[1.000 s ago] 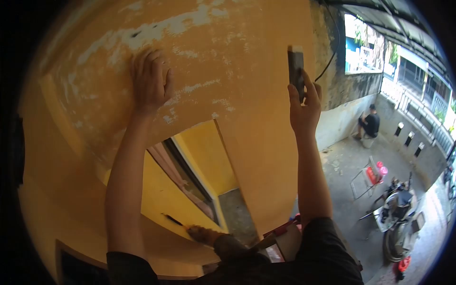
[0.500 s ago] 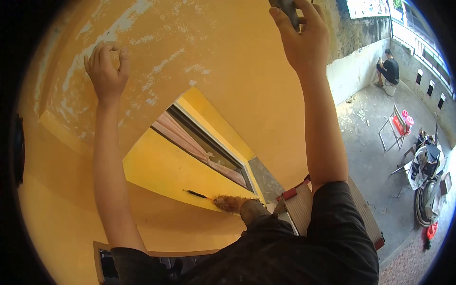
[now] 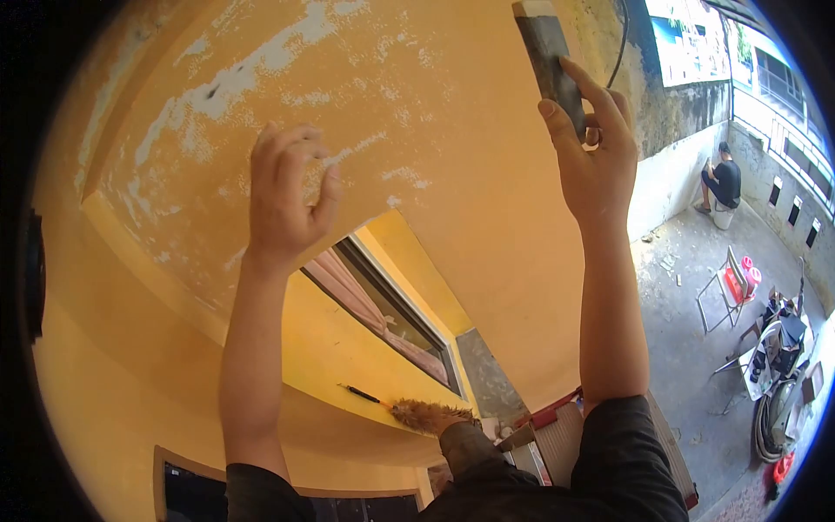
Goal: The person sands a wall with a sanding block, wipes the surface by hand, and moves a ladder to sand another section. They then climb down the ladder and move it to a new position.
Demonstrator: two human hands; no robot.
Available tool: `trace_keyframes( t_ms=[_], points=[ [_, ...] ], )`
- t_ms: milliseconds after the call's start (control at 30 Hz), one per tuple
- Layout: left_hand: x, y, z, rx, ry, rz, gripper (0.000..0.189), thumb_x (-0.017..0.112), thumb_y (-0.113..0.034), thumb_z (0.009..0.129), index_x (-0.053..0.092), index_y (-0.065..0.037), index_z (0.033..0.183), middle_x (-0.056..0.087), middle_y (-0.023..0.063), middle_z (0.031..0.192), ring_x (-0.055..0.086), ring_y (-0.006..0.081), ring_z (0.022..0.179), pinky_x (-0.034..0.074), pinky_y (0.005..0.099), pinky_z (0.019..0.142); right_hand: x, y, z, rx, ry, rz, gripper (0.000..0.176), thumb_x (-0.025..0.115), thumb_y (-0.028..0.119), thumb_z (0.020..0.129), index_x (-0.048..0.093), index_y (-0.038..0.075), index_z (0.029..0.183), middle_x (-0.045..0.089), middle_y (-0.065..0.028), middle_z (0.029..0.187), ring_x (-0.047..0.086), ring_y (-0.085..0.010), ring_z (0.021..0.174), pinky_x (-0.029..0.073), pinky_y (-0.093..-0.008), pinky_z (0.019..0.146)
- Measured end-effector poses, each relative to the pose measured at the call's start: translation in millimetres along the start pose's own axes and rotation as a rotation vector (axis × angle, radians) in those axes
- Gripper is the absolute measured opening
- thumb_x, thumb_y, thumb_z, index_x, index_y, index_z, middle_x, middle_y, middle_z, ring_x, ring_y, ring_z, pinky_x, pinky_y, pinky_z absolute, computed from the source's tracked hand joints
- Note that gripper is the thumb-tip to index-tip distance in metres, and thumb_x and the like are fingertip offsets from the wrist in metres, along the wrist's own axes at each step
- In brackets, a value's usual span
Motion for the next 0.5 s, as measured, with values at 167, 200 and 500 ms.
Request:
trace_keyframes(
  t_ms=[167,200,500],
  points=[
    [14,6,-2,0.002,-0.004,0.048,0.018,0.063,-0.016,0.082,0.055,-0.008,0.097,0.059,0.0103,0.105,0.058,0.0279,0.098,0.040,0.0468,0.093,2,5,-3,0.002,0.021,-0.027,0.040,0.075,0.024,0.084,0.067,0.020,0.123,0.055,0.0030,0.090,0.043,-0.0080,0.072,0.036,-0.0227,0.063],
    [14,11,2,0.003,-0.014,0.059,0.018,0.062,-0.016,0.081,0.055,-0.008,0.096,0.059,0.0104,0.105,0.058,0.0277,0.097,0.041,0.0444,0.089,2,6,-3,-0.015,0.016,-0.035,0.039,0.075,0.024,0.083,0.068,0.021,0.122,0.057,0.0025,0.093,0.045,-0.0084,0.075,0.037,-0.0231,0.065],
    [7,99,94,0.169,-0.220,0.265,0.018,0.063,-0.013,0.083,0.056,-0.007,0.099,0.061,0.0083,0.108,0.057,0.0283,0.102,0.042,0.0400,0.086,16,10,-9,-0.005,0.075,-0.100,0.041,0.077,0.014,0.080,0.069,0.018,0.120,0.058,-0.0026,0.097,0.055,-0.0123,0.084,0.044,-0.0265,0.073]
  ],
)
Point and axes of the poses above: each hand's wrist, its own z-axis towards the middle knuckle, its own x-axis out of the palm, y = z × x, the point moved 4 cm from there along z, towards the middle knuckle
